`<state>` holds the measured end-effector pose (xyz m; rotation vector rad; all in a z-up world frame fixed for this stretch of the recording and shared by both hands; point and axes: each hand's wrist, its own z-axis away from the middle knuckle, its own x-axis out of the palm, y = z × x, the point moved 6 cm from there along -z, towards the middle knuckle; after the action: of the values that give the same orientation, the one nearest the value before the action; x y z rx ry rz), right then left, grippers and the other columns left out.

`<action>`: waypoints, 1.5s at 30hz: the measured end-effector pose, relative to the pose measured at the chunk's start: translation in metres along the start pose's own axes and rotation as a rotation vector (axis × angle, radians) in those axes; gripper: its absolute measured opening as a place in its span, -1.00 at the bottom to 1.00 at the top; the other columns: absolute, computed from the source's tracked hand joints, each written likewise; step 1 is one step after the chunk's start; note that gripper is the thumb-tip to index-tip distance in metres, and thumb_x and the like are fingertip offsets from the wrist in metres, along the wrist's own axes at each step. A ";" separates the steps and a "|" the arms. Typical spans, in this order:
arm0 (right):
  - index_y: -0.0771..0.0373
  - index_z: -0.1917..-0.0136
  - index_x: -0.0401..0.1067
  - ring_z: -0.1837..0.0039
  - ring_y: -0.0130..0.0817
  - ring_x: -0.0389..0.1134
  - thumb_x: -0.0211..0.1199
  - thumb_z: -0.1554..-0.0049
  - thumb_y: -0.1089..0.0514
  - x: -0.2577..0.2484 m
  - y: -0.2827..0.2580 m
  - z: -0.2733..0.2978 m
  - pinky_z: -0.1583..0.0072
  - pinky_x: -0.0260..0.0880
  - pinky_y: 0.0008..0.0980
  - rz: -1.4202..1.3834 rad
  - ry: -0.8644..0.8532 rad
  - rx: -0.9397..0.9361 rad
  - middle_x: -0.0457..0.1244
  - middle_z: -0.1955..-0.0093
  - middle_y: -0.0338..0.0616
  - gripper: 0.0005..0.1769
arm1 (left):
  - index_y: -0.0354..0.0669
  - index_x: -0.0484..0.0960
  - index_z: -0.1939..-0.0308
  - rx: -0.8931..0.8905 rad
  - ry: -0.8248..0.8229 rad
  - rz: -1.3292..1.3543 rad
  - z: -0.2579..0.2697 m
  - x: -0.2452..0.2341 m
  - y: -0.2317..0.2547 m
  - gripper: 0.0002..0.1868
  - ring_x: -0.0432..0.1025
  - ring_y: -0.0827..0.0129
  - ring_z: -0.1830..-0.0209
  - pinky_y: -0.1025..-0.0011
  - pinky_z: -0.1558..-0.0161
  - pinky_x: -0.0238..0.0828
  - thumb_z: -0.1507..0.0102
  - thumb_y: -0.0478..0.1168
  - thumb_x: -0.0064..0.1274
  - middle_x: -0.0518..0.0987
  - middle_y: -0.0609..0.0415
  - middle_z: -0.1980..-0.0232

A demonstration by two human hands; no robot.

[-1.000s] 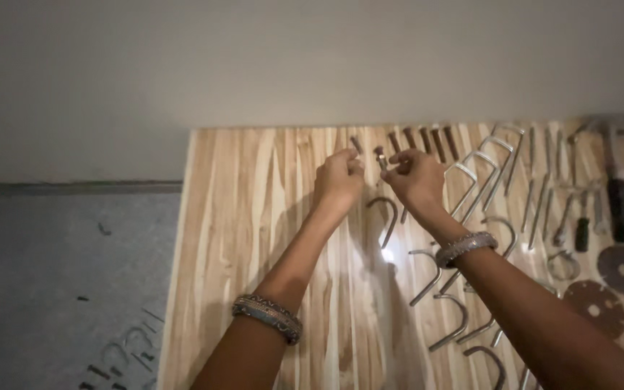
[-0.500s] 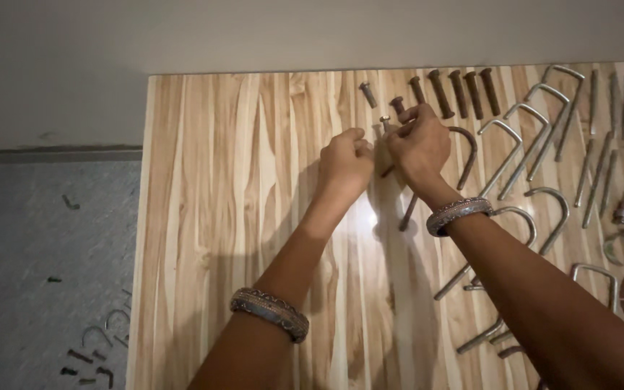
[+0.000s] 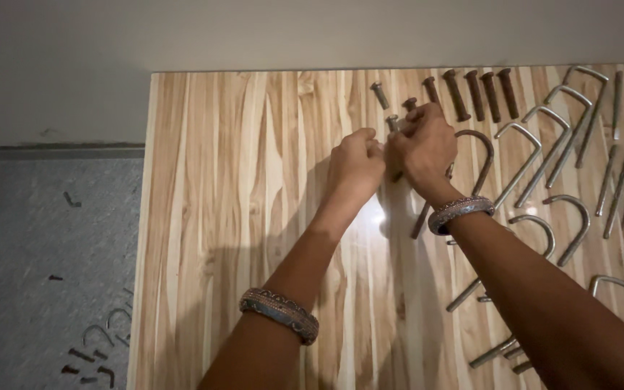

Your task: The person repeatedly picks up metal hooks and nails from the floor and a wooden table, then places them back down in organized rows. The person handles the items one by one, moving between the floor and the table to sort the hardware.

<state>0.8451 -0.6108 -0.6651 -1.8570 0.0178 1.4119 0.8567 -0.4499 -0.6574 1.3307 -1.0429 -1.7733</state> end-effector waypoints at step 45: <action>0.26 -0.03 0.63 0.08 -0.24 0.52 0.33 -0.17 0.09 -0.236 -0.196 0.025 0.01 0.50 -0.27 -0.208 -0.132 -0.467 0.47 0.08 0.02 -0.76 | -0.22 0.62 -0.16 0.400 0.016 0.034 0.050 -0.132 0.210 -0.60 0.58 0.07 -0.15 0.25 -0.14 0.50 -0.25 -0.35 -0.06 0.68 -0.15 -0.11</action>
<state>0.8234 -0.5617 -0.3621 -2.0542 -0.6004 1.4724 0.8525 -0.4193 -0.4061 1.5466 -1.4567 -1.5769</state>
